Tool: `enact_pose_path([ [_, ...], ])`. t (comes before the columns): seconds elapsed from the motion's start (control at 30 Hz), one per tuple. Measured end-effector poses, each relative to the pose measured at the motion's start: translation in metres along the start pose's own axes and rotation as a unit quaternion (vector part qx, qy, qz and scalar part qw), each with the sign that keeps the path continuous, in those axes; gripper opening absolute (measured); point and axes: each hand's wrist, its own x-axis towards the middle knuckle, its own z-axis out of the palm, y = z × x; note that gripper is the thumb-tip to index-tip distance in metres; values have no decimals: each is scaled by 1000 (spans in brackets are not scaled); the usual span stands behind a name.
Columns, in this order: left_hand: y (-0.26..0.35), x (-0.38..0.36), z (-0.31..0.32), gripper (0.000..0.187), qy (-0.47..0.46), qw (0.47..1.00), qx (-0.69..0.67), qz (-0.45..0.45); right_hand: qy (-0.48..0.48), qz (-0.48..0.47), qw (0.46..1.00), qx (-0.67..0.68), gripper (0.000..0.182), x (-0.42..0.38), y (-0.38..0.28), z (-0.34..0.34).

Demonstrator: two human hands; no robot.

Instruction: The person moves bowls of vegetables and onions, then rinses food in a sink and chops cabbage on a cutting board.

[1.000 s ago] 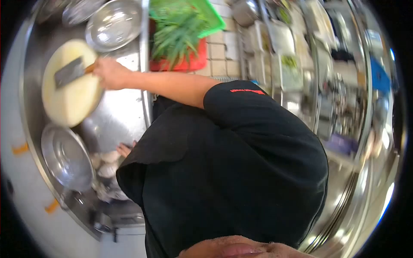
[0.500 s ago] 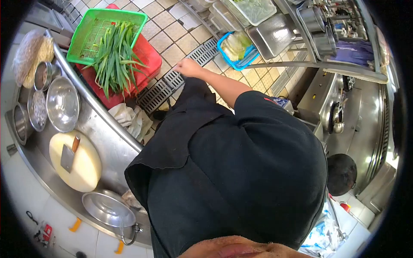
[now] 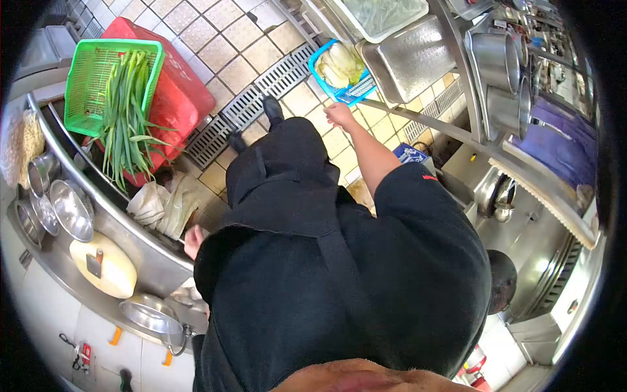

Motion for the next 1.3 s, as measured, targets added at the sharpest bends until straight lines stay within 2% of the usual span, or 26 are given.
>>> enact_pose_path([
  [0.03, 49, 16, 5, 26, -37, 992, 90, 76, 2, 12, 1000, 14, 26, 1, 7, -13],
  [0.13, 111, 61, 57, 27, -97, 993, 40, 61, 22, 35, 999, -15, 32, -8, 17, -37],
  [0.2, 93, 101, 114, 27, -147, 987, -57, 38, 49, 48, 998, 13, 43, -6, 30, -41],
  [0.23, 90, 120, 138, 26, -179, 983, -30, 35, 62, 54, 996, 22, 49, -2, 35, -44],
  [0.27, 87, 134, 163, 26, -210, 977, -4, 28, 58, 72, 995, 33, 66, 0, 35, -46],
  [0.37, 78, 160, 238, 26, -224, 972, 56, 38, 126, 21, 990, -66, 73, 37, 62, -46],
  [0.4, 79, 161, 260, 26, -226, 973, 47, 26, 136, 20, 983, -123, 80, 49, 64, -49],
  [0.47, 107, 153, 299, 25, -226, 973, 34, 6, 155, 12, 976, -149, 82, 88, 75, -49],
  [0.5, 112, 148, 324, 24, -222, 975, -19, 13, 163, 6, 973, -162, 83, 113, 78, -48],
  [0.57, 116, 140, 379, 21, -245, 969, -33, 1, 185, -33, 973, -135, 85, 173, 81, -48],
  [0.63, 138, 139, 425, 20, -298, 952, 5, 70, 212, -63, 970, -105, 88, 221, 90, -47],
  [0.7, 153, 138, 480, 20, -303, 942, 5, 145, 236, -76, 958, -146, 90, 261, 87, -54],
  [0.73, 168, 138, 507, 22, -303, 935, -9, 183, 247, -86, 951, -167, 91, 280, 80, -57],
  [0.83, 211, 147, 596, 29, -338, 900, -62, 267, 273, -90, 952, -107, 88, 320, 61, -66],
  [0.9, 227, 153, 661, 43, -384, 870, -87, 297, 291, -85, 945, -123, 87, 352, 65, -72],
  [0.97, 234, 158, 729, 63, -373, 875, -58, 303, 319, -94, 934, -128, 87, 387, 83, -77],
  [1.03, 232, 165, 796, 79, -318, 901, -75, 286, 313, -121, 939, -80, 86, 404, 86, -81],
  [1.13, 265, 172, 815, 86, -353, 912, 80, 193, 306, -116, 945, -18, 88, 435, 100, -87],
  [1.23, 278, 157, 835, 86, -336, 910, 194, 149, 311, -146, 939, 30, 86, 465, 128, -92],
  [1.27, 289, 157, 822, 80, -367, 869, 272, 191, 296, -157, 942, 28, 99, 471, 131, -95],
  [1.3, 300, 161, 813, 80, -418, 857, 249, 172, 295, -163, 942, 2, 100, 473, 130, -97],
])
